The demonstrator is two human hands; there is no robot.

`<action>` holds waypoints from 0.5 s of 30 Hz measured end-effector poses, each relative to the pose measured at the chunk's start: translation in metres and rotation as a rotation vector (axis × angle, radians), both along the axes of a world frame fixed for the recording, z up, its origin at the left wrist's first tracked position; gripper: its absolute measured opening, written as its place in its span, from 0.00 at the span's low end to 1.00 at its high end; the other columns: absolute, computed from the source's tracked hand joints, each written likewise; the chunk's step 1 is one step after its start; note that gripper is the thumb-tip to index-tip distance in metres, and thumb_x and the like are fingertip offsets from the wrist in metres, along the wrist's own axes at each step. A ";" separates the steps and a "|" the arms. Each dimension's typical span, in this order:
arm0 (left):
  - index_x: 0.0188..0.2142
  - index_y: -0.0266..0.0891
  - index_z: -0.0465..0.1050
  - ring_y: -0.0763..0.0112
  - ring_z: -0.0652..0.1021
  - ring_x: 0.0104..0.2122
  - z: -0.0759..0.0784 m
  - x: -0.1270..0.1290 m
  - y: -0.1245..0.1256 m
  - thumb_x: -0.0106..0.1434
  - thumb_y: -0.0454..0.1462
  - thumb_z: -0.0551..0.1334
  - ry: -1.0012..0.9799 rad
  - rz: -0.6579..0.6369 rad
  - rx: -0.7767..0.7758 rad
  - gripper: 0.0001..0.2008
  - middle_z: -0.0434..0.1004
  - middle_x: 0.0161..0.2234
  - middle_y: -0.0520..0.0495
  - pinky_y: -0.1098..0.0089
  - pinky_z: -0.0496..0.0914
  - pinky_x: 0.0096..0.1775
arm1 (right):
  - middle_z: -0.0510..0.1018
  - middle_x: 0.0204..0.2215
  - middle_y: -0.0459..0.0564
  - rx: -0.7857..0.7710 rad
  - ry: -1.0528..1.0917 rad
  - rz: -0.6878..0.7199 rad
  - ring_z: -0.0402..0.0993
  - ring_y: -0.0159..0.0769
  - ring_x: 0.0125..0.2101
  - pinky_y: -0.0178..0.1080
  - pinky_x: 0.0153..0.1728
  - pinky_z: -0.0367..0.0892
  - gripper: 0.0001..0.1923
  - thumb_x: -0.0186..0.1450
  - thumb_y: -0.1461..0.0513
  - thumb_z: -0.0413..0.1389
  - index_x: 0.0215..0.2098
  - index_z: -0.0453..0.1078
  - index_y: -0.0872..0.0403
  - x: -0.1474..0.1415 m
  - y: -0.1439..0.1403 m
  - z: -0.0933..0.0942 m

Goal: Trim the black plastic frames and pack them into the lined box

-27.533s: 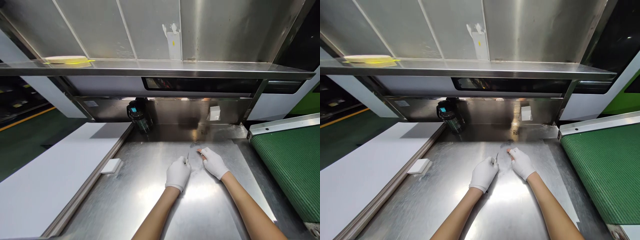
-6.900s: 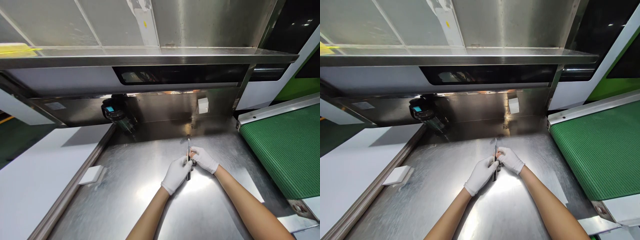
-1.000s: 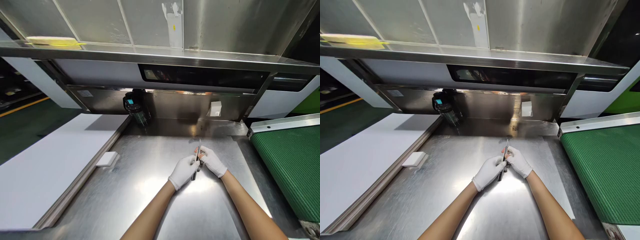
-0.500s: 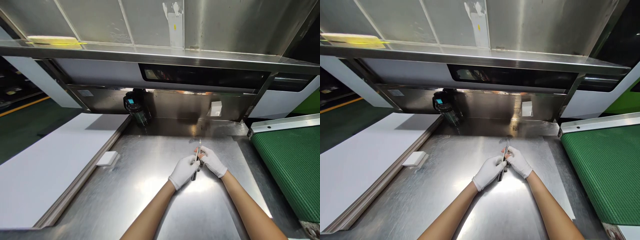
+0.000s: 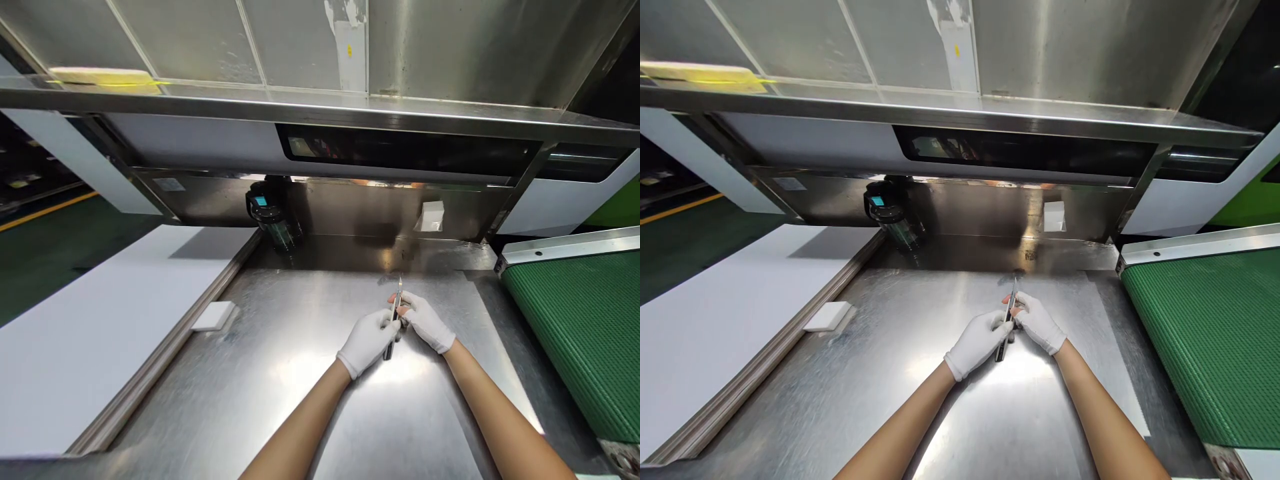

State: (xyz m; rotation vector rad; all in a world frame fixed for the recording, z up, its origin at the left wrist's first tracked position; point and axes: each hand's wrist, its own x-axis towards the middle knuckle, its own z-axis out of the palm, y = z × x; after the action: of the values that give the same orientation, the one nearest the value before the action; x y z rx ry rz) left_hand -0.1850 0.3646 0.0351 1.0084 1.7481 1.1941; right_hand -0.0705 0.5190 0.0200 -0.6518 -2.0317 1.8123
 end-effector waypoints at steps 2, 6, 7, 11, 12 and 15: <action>0.34 0.46 0.73 0.56 0.84 0.39 0.001 0.000 0.000 0.70 0.51 0.64 0.001 0.000 0.002 0.14 0.86 0.35 0.46 0.59 0.77 0.48 | 0.81 0.35 0.46 -0.003 -0.002 0.003 0.70 0.38 0.32 0.41 0.37 0.65 0.22 0.58 0.50 0.61 0.46 0.79 0.53 0.000 0.000 0.001; 0.34 0.46 0.73 0.55 0.84 0.38 0.002 0.001 0.000 0.70 0.51 0.64 -0.005 -0.004 0.007 0.14 0.86 0.35 0.45 0.58 0.78 0.48 | 0.79 0.33 0.45 -0.008 -0.007 0.018 0.67 0.36 0.30 0.41 0.35 0.64 0.21 0.58 0.50 0.61 0.46 0.79 0.53 0.000 0.000 0.002; 0.34 0.46 0.72 0.55 0.84 0.38 0.002 0.000 0.000 0.70 0.51 0.64 -0.006 -0.005 0.007 0.14 0.86 0.35 0.45 0.58 0.78 0.48 | 0.79 0.33 0.45 -0.009 -0.007 0.022 0.67 0.36 0.31 0.41 0.35 0.64 0.21 0.58 0.50 0.62 0.46 0.79 0.52 0.000 0.000 0.003; 0.33 0.47 0.72 0.55 0.84 0.38 0.001 0.000 0.000 0.70 0.51 0.65 -0.001 -0.003 0.004 0.14 0.86 0.34 0.46 0.58 0.79 0.49 | 0.80 0.35 0.46 -0.008 -0.001 0.031 0.69 0.38 0.33 0.40 0.36 0.64 0.19 0.59 0.51 0.63 0.44 0.78 0.52 0.002 0.002 0.004; 0.33 0.47 0.72 0.56 0.84 0.38 0.001 0.000 0.000 0.70 0.51 0.65 0.001 -0.001 0.003 0.14 0.86 0.34 0.46 0.58 0.78 0.49 | 0.80 0.35 0.46 -0.008 0.000 0.033 0.69 0.38 0.33 0.40 0.36 0.65 0.19 0.59 0.51 0.63 0.44 0.78 0.52 0.002 0.002 0.004; 0.33 0.47 0.71 0.58 0.84 0.38 -0.001 0.000 0.000 0.70 0.50 0.64 0.007 0.002 0.001 0.13 0.86 0.34 0.47 0.60 0.77 0.47 | 0.80 0.35 0.46 -0.008 0.002 0.039 0.70 0.38 0.33 0.40 0.36 0.65 0.19 0.59 0.50 0.64 0.44 0.77 0.52 0.002 0.003 0.003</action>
State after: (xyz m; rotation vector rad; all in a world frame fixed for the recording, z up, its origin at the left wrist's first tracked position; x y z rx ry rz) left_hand -0.1849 0.3642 0.0344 1.0133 1.7544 1.1941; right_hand -0.0686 0.5217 0.0229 -0.6163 -2.0498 1.8434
